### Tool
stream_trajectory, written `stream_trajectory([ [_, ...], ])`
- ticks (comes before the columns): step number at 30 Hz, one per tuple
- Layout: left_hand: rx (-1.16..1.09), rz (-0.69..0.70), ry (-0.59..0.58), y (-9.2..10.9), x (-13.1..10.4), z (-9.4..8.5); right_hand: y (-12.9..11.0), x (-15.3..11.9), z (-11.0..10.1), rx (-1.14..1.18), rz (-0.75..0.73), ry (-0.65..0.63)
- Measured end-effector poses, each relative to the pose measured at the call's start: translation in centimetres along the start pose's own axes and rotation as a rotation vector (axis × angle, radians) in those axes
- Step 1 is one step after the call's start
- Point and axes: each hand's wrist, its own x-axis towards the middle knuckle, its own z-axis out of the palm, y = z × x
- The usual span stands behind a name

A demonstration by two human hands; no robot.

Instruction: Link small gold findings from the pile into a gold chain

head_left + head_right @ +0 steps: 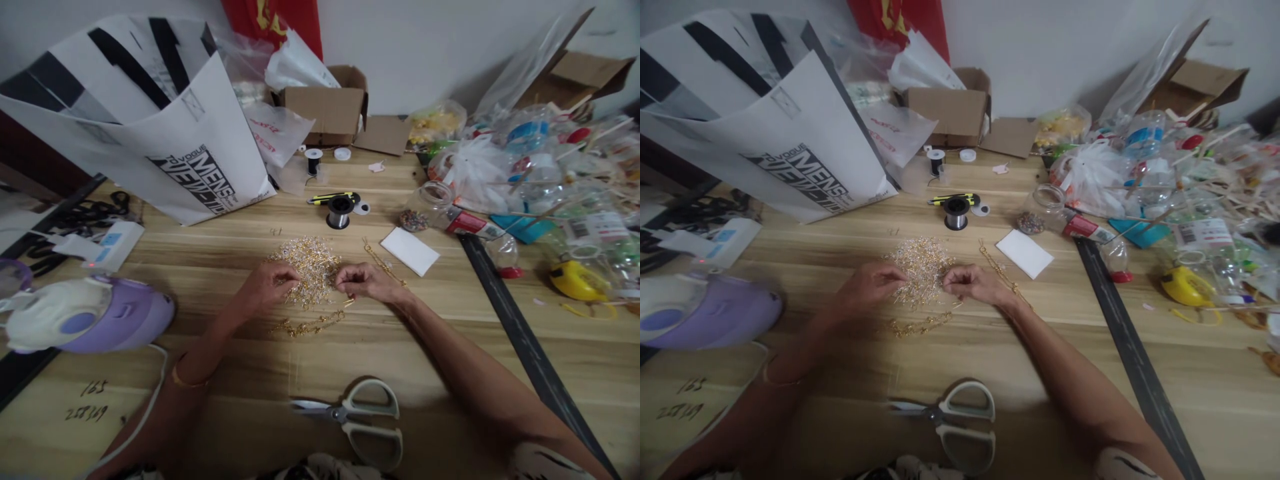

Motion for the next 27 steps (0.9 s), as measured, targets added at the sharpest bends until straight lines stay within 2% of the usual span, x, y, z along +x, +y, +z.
stream_trajectory([
  [4, 0.298, 0.085, -0.253, 0.3, -0.9, -0.9, 0.3, 0.0, -0.2, 0.006, -0.001, -0.006],
  [9, 0.554, 0.148, -0.373, 0.5, -2.2, -0.3, 0.5, 0.1, -0.3, 0.014, -0.007, -0.012],
  [12, 0.636, 0.179, -0.375, 0.2, -2.7, 0.2, 0.5, 0.1, -0.4, 0.015, -0.004, -0.019],
  [17, 0.683, 0.287, -0.298, -0.5, -3.6, 1.0, 0.6, 0.1, -0.5, 0.024, -0.01, -0.037],
  [22, 0.707, 0.299, -0.277, -1.0, -4.3, 1.6, 0.6, 0.1, -0.5, 0.016, -0.014, -0.037],
  [27, 0.658, 0.304, -0.257, -1.1, -3.9, 1.4, 0.6, 0.1, -0.3, 0.023, -0.007, -0.026],
])
